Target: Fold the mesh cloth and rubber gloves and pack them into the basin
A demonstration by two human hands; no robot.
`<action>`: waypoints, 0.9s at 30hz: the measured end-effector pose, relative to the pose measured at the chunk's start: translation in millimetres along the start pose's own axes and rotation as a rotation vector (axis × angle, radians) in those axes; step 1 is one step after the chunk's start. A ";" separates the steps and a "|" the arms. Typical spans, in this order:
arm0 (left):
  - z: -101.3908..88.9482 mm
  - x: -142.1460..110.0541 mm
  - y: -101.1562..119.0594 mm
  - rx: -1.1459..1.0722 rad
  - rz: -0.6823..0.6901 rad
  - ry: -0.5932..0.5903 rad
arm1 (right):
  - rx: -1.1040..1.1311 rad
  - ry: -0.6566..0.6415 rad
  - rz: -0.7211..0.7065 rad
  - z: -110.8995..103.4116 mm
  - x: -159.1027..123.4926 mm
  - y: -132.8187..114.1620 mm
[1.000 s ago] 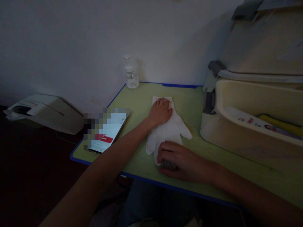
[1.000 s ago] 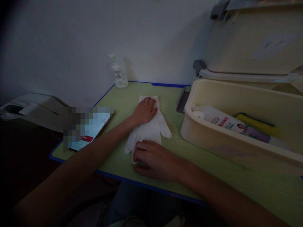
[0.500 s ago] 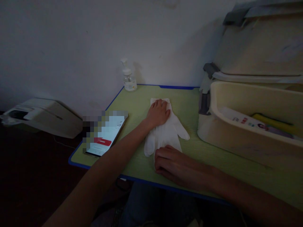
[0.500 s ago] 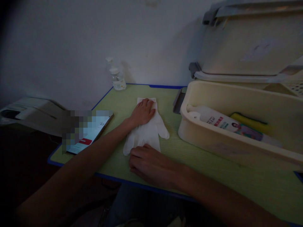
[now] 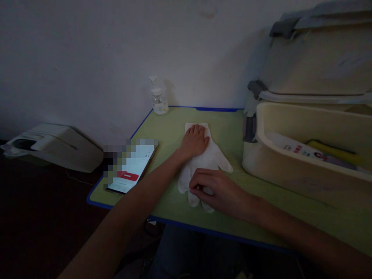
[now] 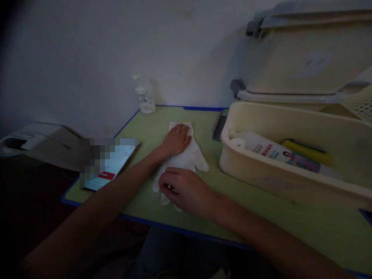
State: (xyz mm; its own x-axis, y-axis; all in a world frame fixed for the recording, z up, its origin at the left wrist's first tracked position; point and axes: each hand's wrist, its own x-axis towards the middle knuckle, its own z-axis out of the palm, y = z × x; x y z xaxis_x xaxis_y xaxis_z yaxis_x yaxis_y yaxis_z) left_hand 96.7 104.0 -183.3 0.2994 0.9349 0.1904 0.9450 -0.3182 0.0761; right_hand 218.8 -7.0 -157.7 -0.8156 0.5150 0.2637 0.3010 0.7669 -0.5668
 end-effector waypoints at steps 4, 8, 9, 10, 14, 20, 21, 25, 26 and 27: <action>1.6 0.4 -0.3 0.003 -0.006 0.014 | -0.190 -0.083 -0.012 3.6 10.2 -1.0; 0.9 0.0 -0.3 0.005 -0.007 0.004 | -0.185 -0.124 0.019 7.9 12.5 -1.6; 0.4 -0.3 -0.2 0.003 -0.005 0.004 | -0.169 -0.109 0.024 8.7 12.7 -1.5; 0.0 -0.5 -0.1 0.001 -0.004 0.004 | -0.158 -0.085 0.029 9.4 13.0 -1.5; -1.4 -1.0 0.3 -0.008 -0.001 0.007 | -0.206 -0.063 0.006 12.2 15.5 -2.5; -1.4 -1.1 0.3 -0.019 -0.008 0.006 | -0.290 -0.141 -0.013 12.9 17.4 -5.8; -1.3 -1.1 0.3 -0.018 -0.007 0.006 | -0.267 -0.143 0.009 12.9 17.8 -6.1; -2.4 -1.4 0.9 -0.011 -0.009 0.000 | -0.283 -0.141 0.054 15.7 19.8 -5.9; -2.8 -1.4 1.0 -0.011 -0.014 -0.003 | -0.310 -0.140 0.039 16.9 20.0 -5.6; -3.1 -1.4 1.1 -0.013 -0.017 -0.007 | -0.337 -0.138 0.020 18.2 20.1 -5.4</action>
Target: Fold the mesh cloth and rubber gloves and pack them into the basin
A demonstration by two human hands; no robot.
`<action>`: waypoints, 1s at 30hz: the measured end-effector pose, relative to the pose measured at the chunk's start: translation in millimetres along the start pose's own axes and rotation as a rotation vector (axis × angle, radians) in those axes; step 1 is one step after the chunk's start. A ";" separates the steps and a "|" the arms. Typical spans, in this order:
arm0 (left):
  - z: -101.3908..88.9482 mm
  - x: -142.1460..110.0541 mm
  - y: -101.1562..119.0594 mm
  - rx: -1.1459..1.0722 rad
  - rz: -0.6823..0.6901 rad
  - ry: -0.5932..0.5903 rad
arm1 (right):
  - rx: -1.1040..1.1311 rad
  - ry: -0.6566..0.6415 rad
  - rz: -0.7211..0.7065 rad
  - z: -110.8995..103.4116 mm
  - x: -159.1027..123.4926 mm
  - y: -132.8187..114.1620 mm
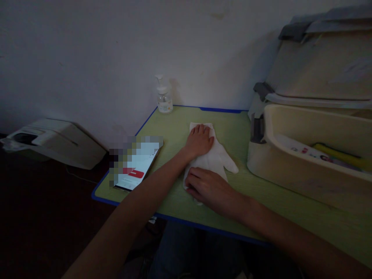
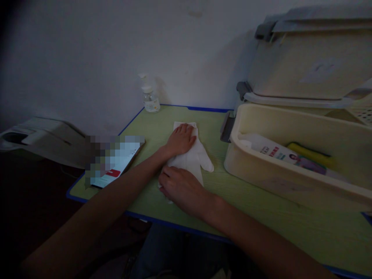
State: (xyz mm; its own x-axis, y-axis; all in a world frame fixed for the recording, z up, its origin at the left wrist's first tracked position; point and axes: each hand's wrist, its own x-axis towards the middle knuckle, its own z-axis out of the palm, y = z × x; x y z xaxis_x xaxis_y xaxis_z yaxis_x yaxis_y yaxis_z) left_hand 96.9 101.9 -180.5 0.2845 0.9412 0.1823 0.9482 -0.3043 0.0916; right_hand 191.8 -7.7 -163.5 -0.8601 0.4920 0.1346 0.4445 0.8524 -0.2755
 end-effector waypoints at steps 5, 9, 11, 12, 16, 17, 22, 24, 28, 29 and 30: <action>0.4 0.6 -0.3 0.012 0.000 -0.005 | 0.066 0.037 0.014 5.0 -1.0 -0.6; 1.6 0.5 -0.4 0.024 -0.005 0.016 | 0.222 0.044 0.039 6.9 -1.6 -0.4; 1.6 0.3 -0.3 0.024 -0.005 0.025 | 0.252 0.036 0.050 7.0 -1.4 -0.9; 1.5 0.3 -0.2 0.025 -0.005 0.026 | 0.258 0.031 0.058 6.9 -1.2 -1.3; 1.1 0.5 0.0 0.034 0.006 0.013 | 0.245 0.019 0.073 6.8 -1.4 -3.1; 1.0 0.5 0.1 0.035 0.007 0.011 | 0.234 0.022 0.069 7.1 -1.7 -3.2; 0.6 0.0 0.4 0.029 -0.002 0.010 | 0.230 0.067 0.048 8.9 -4.6 -1.9; 0.3 -0.2 0.0 0.025 0.001 0.000 | 0.257 0.090 0.060 8.9 -5.8 -1.5; 0.2 -0.1 -0.6 0.028 0.001 -0.002 | 0.307 0.128 0.090 8.5 -6.6 -1.8; 0.2 -0.1 -0.5 0.029 0.000 0.001 | 0.307 0.133 0.086 8.7 -6.4 -1.9; 0.3 0.0 -0.4 0.029 -0.001 0.002 | 0.301 0.134 0.080 9.1 -6.1 -2.0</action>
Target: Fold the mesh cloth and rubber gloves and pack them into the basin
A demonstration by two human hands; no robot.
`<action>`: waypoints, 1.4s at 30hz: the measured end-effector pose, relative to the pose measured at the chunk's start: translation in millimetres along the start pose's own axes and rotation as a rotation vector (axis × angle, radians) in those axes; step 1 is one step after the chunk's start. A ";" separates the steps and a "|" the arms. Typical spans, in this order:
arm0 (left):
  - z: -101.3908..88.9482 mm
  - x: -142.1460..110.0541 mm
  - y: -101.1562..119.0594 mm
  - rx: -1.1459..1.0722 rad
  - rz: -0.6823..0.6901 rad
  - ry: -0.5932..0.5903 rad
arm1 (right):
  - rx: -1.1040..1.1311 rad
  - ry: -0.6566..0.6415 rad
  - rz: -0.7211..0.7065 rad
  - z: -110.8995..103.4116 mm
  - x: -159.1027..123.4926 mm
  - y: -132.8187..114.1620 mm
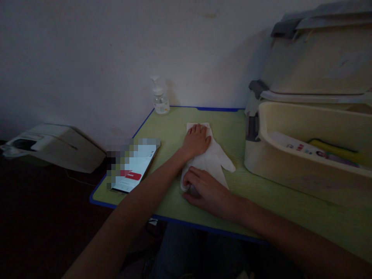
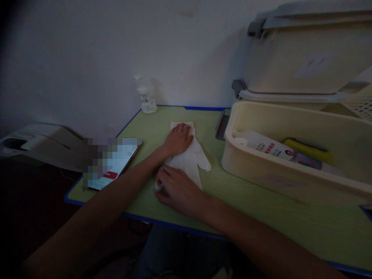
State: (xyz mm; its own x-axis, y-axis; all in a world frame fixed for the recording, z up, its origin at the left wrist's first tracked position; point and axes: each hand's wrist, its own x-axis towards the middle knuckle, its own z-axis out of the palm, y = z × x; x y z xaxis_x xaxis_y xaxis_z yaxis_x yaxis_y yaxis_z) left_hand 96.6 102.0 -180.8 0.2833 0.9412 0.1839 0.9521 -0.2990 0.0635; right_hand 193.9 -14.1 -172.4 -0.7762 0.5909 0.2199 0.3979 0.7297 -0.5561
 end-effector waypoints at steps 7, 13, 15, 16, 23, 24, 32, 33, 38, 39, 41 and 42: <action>-0.3 0.6 1.6 -0.007 -0.013 -0.004 | -0.028 -0.036 0.000 2.2 3.5 1.1; 0.0 0.4 1.6 -0.005 -0.006 0.010 | 0.045 -0.040 0.022 3.3 5.7 1.5; 0.6 0.5 1.5 0.001 -0.005 0.011 | 0.018 -0.057 0.031 4.4 5.9 1.0; 0.8 0.5 1.6 0.004 -0.005 0.013 | 0.006 -0.065 0.040 4.9 5.9 0.5; -1.5 2.2 2.0 0.008 -0.004 -0.011 | -0.061 -0.074 0.017 4.2 3.1 -2.2; -2.3 2.4 2.0 0.005 -0.002 -0.015 | -0.080 -0.071 0.005 3.7 2.3 -2.6; -6.0 0.5 2.9 -0.015 0.001 0.000 | -0.144 -0.017 -0.096 -10.8 -2.7 -12.2; -6.7 0.1 3.0 -0.014 0.002 0.003 | -0.146 0.006 -0.108 -15.6 -3.9 -13.2; -12.5 0.1 3.8 0.007 -0.008 0.020 | -0.129 0.123 -0.123 -43.9 -20.0 -2.7; -13.8 0.5 4.2 0.011 -0.013 0.026 | -0.121 0.145 -0.127 -48.7 -24.8 2.3; -15.8 1.4 5.5 0.009 -0.019 0.042 | -0.092 0.161 -0.116 -55.8 -34.0 12.6; -16.3 1.7 6.5 0.001 -0.021 0.053 | -0.064 0.164 -0.103 -58.0 -37.9 17.2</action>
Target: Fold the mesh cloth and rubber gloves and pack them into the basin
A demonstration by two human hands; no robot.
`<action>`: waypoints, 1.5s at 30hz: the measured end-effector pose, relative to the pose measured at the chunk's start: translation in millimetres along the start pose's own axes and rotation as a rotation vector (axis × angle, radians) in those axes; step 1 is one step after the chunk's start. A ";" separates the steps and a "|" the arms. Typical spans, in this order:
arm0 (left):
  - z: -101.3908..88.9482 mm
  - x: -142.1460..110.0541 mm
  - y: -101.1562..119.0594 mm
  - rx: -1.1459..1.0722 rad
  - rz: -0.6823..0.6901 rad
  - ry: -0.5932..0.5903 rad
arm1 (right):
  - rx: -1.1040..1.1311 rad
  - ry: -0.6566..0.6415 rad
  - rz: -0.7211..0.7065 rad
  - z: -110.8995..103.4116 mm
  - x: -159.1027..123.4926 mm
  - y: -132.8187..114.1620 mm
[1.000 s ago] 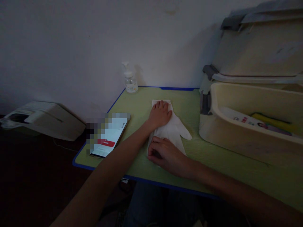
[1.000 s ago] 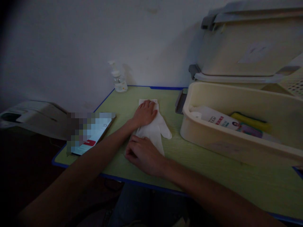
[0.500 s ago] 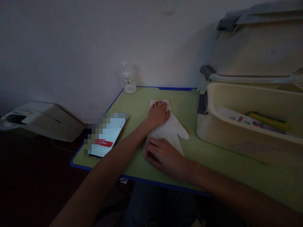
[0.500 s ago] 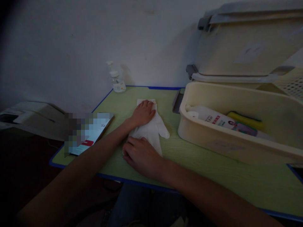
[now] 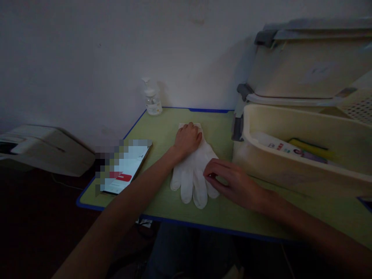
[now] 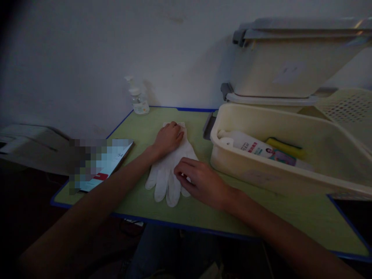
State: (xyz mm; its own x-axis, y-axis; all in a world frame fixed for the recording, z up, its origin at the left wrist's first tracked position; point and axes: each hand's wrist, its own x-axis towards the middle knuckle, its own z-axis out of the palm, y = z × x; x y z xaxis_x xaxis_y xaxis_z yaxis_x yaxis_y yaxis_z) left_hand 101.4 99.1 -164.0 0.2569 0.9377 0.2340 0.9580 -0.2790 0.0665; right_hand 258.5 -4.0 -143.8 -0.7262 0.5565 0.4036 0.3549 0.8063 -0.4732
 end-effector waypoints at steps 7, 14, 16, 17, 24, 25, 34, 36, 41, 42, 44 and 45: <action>5.8 -2.4 8.7 -0.067 -0.021 -0.004 | 0.088 -0.040 0.035 4.5 -9.4 6.8; 14.2 -4.5 9.3 -0.060 -0.026 -0.173 | -0.034 -0.266 -0.065 11.6 -14.5 -4.2; 14.1 -4.5 9.3 -0.053 -0.027 -0.186 | -0.039 -0.298 -0.070 11.3 -14.4 -5.8; 13.9 -4.4 9.5 -0.050 -0.030 -0.188 | -0.034 -0.311 -0.073 10.9 -14.0 -6.2; 13.2 -4.9 10.1 -0.044 -0.026 -0.182 | 0.091 -0.306 -0.051 10.5 -10.6 -5.5; 13.5 -4.7 10.0 -0.040 -0.028 -0.179 | 0.097 -0.307 -0.048 11.2 -10.4 -5.8; 14.9 -3.6 9.5 -0.037 -0.027 -0.195 | 0.002 -0.414 -0.082 12.2 -10.6 -9.0; 15.1 -3.5 9.4 -0.036 -0.023 -0.190 | -0.038 -0.423 -0.096 12.5 -10.9 -8.4; 15.3 -3.6 9.2 -0.027 -0.027 -0.185 | -0.197 -0.375 -0.201 18.1 -11.9 -6.2; 15.2 -3.7 9.2 -0.029 -0.025 -0.185 | -0.221 -0.371 -0.219 19.3 -11.9 -6.1; 15.1 -4.0 9.3 -0.033 -0.020 -0.181 | -0.243 -0.378 -0.224 20.8 -11.5 -6.2; 15.0 -4.1 9.3 -0.033 -0.020 -0.180 | -0.235 -0.382 -0.209 21.2 -11.3 -6.4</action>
State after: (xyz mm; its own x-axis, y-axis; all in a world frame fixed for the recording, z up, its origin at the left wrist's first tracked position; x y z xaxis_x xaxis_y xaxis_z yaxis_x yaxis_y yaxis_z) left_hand 111.2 95.7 -179.0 0.2594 0.9642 0.0547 0.9592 -0.2638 0.1015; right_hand 251.9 -19.6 -161.9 -0.9443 0.3001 0.1347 0.2696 0.9407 -0.2058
